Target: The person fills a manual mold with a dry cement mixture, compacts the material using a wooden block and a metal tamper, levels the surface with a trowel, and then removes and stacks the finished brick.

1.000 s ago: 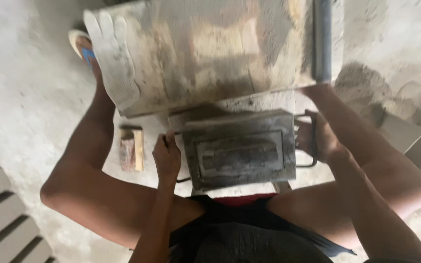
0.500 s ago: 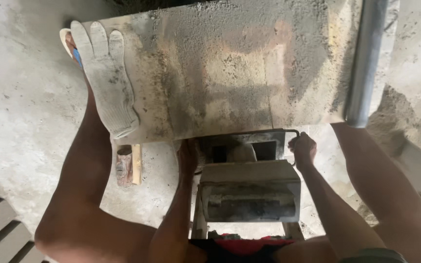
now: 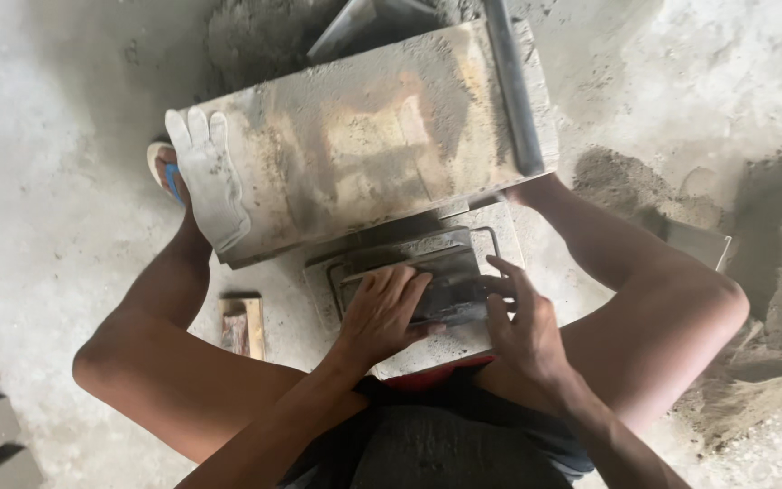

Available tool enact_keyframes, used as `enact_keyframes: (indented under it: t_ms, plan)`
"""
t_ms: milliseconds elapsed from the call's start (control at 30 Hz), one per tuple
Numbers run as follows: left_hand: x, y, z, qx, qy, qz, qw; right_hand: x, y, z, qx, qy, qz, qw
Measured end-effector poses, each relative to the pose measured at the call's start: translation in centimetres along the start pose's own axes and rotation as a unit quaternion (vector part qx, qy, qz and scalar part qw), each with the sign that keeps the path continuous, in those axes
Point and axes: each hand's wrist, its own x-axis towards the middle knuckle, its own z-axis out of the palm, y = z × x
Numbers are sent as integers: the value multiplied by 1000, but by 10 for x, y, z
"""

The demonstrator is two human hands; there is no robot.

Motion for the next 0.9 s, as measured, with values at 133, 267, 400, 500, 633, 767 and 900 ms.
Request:
enact_keyframes:
  t_ms: [133, 267, 400, 500, 633, 767, 900]
  plan:
    - [3, -5, 5, 72, 32, 75, 994, -13, -1, 9, 7, 46, -62, 997]
    - [4, -5, 5, 88, 46, 102, 990, -15, -32, 1, -2, 62, -34, 998]
    - [0, -9, -42, 42, 78, 30, 996, 21, -65, 11, -34, 57, -74, 995]
    - [-1, -48, -64, 65, 174, -99, 978, 84, -89, 66, -89, 24, -240, 966]
    - [6, -143, -54, 87, 310, -254, 912, 193, -88, 200, -112, -137, -300, 938]
    - [19, -215, -47, 140, 322, -419, 837, 256, -125, 288, -161, -259, -259, 916]
    - [27, -273, -11, 156, 327, -477, 801, 280, -141, 320, -202, -313, -199, 906]
